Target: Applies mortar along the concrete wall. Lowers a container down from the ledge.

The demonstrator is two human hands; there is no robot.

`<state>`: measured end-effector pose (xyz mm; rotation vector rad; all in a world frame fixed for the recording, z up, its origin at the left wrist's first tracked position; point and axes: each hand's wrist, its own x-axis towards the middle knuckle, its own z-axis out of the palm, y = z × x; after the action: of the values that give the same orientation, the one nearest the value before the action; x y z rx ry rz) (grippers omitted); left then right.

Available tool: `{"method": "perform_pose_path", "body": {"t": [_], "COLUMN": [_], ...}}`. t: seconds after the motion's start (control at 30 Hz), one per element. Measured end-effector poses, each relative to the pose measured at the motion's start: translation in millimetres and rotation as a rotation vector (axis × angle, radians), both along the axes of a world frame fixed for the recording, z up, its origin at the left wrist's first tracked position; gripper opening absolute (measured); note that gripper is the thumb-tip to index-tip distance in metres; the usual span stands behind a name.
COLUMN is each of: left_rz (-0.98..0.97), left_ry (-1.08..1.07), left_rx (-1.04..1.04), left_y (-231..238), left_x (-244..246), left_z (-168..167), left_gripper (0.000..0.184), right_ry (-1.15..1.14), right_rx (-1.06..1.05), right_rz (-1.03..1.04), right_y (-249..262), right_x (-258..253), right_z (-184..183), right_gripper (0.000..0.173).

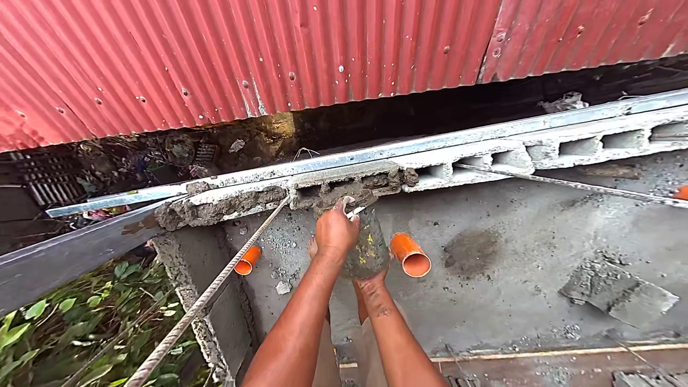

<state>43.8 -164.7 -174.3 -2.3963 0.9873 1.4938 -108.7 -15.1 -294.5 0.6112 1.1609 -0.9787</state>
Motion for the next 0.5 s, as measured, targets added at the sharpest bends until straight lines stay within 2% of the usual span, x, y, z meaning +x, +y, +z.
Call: {"method": "perform_pose_path", "body": {"t": [0.17, 0.33, 0.5], "left_rz": [-0.010, -0.030, -0.013], "left_ry": [-0.002, -0.024, -0.089], "left_rx": [0.014, 0.039, 0.047], "left_y": [9, 13, 21], "left_x": [12, 36, 54], "left_z": [5, 3, 6], "left_gripper": [0.045, 0.045, 0.047], "right_ry": [-0.009, 0.091, 0.051], "right_rx": [-0.028, 0.228, 0.297], "right_rz": [0.003, 0.099, 0.100], "right_y": [8, 6, 23], "right_x": [13, 50, 68], "right_z": [1, 31, 20], "right_gripper": [0.084, 0.082, 0.083]}}
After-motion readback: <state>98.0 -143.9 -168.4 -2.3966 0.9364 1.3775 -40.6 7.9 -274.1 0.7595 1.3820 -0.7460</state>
